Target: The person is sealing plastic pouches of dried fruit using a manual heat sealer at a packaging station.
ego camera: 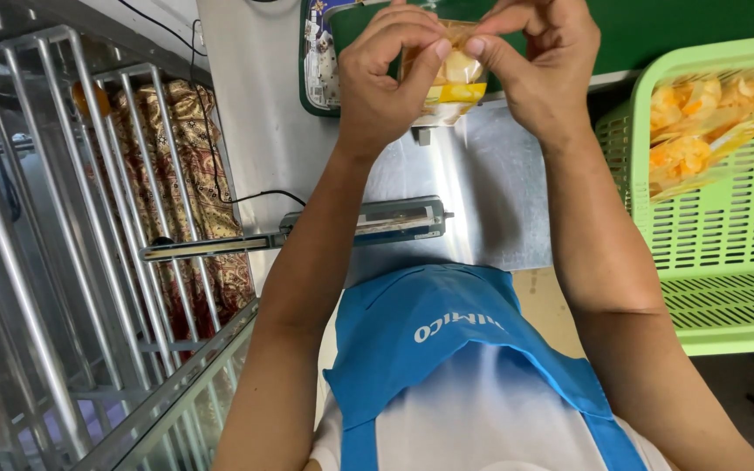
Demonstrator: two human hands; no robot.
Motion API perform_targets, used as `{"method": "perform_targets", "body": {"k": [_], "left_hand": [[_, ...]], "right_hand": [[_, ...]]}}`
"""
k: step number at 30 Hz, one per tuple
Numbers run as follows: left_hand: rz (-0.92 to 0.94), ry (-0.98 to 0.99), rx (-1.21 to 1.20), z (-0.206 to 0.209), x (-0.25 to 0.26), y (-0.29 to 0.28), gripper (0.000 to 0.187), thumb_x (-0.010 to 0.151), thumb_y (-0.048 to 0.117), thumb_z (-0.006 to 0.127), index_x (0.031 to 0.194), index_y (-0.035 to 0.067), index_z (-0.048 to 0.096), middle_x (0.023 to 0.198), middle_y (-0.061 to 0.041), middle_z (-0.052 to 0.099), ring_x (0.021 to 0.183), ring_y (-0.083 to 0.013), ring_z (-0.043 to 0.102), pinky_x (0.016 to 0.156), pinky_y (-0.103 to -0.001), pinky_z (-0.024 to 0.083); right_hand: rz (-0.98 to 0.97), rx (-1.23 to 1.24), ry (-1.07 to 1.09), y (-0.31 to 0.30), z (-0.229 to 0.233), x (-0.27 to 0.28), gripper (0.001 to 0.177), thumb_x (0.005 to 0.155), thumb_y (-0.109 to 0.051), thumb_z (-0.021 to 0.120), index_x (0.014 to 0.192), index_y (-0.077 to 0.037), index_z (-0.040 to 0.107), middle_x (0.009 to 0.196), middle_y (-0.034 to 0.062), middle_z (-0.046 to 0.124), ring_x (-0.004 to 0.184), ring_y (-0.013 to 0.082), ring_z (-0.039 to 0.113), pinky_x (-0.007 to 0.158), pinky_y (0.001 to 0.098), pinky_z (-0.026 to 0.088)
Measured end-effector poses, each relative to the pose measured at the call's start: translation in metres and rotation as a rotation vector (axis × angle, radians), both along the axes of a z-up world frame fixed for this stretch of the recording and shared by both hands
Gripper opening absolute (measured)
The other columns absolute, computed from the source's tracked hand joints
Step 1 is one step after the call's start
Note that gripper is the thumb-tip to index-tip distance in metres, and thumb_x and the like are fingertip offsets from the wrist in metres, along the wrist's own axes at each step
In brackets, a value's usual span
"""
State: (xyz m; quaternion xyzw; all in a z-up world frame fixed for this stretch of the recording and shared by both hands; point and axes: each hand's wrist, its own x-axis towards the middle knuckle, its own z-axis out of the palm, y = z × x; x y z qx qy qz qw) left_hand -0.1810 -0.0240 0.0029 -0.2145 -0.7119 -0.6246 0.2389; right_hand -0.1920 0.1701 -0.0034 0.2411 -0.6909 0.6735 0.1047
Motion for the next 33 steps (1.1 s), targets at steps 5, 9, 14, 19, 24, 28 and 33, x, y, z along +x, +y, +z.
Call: {"method": "perform_targets", "body": {"k": [5,9,14,19,24,28,33], "left_hand": [[-0.014,-0.003,-0.112,0.008,0.002,-0.012,0.009,0.097,0.006,0.065,0.104,0.007,0.059,0.093,-0.004,0.059,0.087,-0.0189,0.059,0.082,-0.032,0.05],[-0.089,-0.054,-0.186,0.012,-0.003,-0.013,0.016,0.098,0.01,0.065,0.114,0.008,0.065,0.106,-0.006,0.066,0.1,-0.0208,0.064,0.089,-0.033,0.053],[-0.062,-0.058,-0.172,0.006,-0.005,-0.008,0.014,0.097,0.012,0.069,0.108,0.005,0.065,0.097,-0.007,0.07,0.09,-0.0186,0.07,0.081,-0.031,0.057],[-0.095,-0.081,-0.333,0.006,-0.004,-0.004,0.02,0.1,0.009,0.059,0.119,0.007,0.053,0.103,-0.009,0.064,0.097,-0.0241,0.065,0.088,-0.037,0.053],[-0.092,-0.001,-0.37,0.009,-0.008,-0.007,0.016,0.1,0.005,0.057,0.114,0.006,0.051,0.099,-0.01,0.061,0.095,-0.0265,0.062,0.083,-0.038,0.051],[-0.096,0.131,-0.357,0.021,-0.005,-0.014,0.006,0.101,0.008,0.057,0.099,0.003,0.06,0.091,-0.008,0.065,0.084,-0.0275,0.059,0.078,-0.039,0.044],[-0.09,0.138,-0.275,0.016,-0.002,-0.019,0.006,0.098,0.0,0.061,0.097,-0.001,0.067,0.092,-0.011,0.071,0.089,-0.0284,0.066,0.083,-0.038,0.053]], "right_hand": [[-0.037,0.061,-0.019,0.002,-0.003,0.002,0.025,0.103,0.009,0.082,0.108,0.004,0.058,0.101,0.0186,0.069,0.097,0.0249,0.065,0.091,0.0347,0.054],[-0.026,0.2,-0.041,0.01,-0.001,-0.003,0.019,0.105,0.008,0.081,0.118,0.004,0.067,0.108,0.015,0.072,0.101,0.0199,0.066,0.092,0.0318,0.055],[-0.029,0.369,0.105,0.013,0.016,-0.002,0.014,0.108,0.006,0.082,0.116,0.008,0.071,0.107,0.0137,0.073,0.099,0.0218,0.066,0.091,0.0355,0.054],[0.028,0.479,0.144,0.008,0.024,-0.001,0.008,0.108,0.008,0.073,0.113,0.005,0.069,0.102,0.0115,0.07,0.094,0.0217,0.064,0.089,0.0366,0.05],[0.052,0.575,0.141,0.009,0.032,-0.006,0.006,0.11,0.005,0.071,0.106,0.002,0.068,0.099,0.0096,0.067,0.09,0.0228,0.06,0.084,0.0373,0.047],[0.101,0.559,0.186,0.019,0.028,-0.005,0.01,0.117,0.005,0.078,0.11,0.007,0.071,0.101,0.0119,0.069,0.092,0.0224,0.061,0.083,0.0355,0.046],[0.135,0.483,0.205,0.021,0.026,0.0,0.004,0.116,0.01,0.073,0.115,0.014,0.074,0.11,0.0214,0.074,0.1,0.029,0.069,0.09,0.0375,0.051]]}}
